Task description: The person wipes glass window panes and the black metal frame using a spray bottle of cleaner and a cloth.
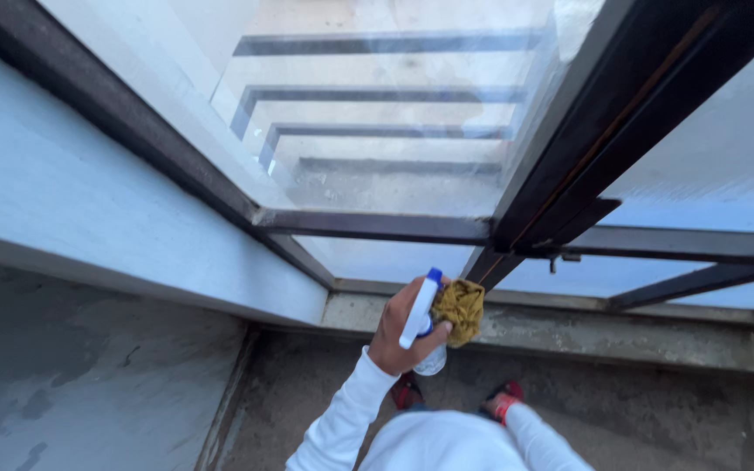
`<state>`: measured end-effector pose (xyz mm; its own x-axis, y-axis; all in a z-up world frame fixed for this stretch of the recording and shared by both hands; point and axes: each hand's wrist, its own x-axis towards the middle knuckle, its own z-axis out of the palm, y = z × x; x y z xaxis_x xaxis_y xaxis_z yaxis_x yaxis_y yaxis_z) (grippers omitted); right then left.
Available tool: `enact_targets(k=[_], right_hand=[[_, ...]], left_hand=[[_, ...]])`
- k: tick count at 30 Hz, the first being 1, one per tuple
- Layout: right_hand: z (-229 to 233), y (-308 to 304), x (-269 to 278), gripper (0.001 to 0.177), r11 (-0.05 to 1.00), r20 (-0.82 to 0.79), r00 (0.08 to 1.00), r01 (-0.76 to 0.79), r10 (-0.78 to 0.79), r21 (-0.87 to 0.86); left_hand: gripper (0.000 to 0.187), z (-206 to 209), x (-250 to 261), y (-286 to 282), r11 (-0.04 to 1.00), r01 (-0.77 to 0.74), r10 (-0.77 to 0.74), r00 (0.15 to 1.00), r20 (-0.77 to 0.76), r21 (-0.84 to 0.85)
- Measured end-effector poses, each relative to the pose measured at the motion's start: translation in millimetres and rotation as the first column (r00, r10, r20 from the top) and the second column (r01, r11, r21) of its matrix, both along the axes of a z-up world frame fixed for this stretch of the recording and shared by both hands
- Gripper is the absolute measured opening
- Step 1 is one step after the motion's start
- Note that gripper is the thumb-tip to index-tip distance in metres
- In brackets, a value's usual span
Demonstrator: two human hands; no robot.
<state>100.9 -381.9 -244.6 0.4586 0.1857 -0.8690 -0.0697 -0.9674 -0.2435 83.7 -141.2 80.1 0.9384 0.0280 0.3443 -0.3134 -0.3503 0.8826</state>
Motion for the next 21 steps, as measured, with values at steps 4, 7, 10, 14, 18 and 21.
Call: enact_targets(k=[4, 7, 10, 14, 18, 21], right_hand=[[-5, -18, 5, 0.060, 0.991, -0.002, 0.999, -0.049, 0.049, -0.127], [-8, -21, 0, 0.060, 0.973, 0.010, 0.991, -0.126, 0.130, -0.195], [-8, -38, 3, 0.047, 0.989, 0.044, 0.998, -0.041, 0.048, -0.144], [-7, -55, 6, 0.048, 0.973, 0.037, 0.998, 0.066, -0.059, -0.220], [-11, -62, -4, 0.051, 0.955, 0.001, 0.999, 0.045, -0.047, -0.295], [-15, -73, -9, 0.053, 0.961, 0.016, 0.999, 0.046, -0.044, -0.272]], left_hand=[[0.055, 7, 7, -20, 1.000, 0.019, -0.019, 0.999, 0.033, -0.006], [0.055, 0, 5, -34, 1.000, 0.012, -0.013, 0.999, -0.049, -0.007], [0.055, -9, 4, -46, 1.000, 0.010, -0.012, 0.996, -0.083, -0.014], [0.056, -17, 3, -64, 0.999, 0.004, -0.010, 0.990, -0.140, -0.043], [0.059, -22, 0, -80, 0.996, 0.017, -0.031, 0.987, -0.161, -0.082], [0.060, -22, 3, -91, 0.998, 0.031, -0.039, 0.991, -0.127, -0.062]])
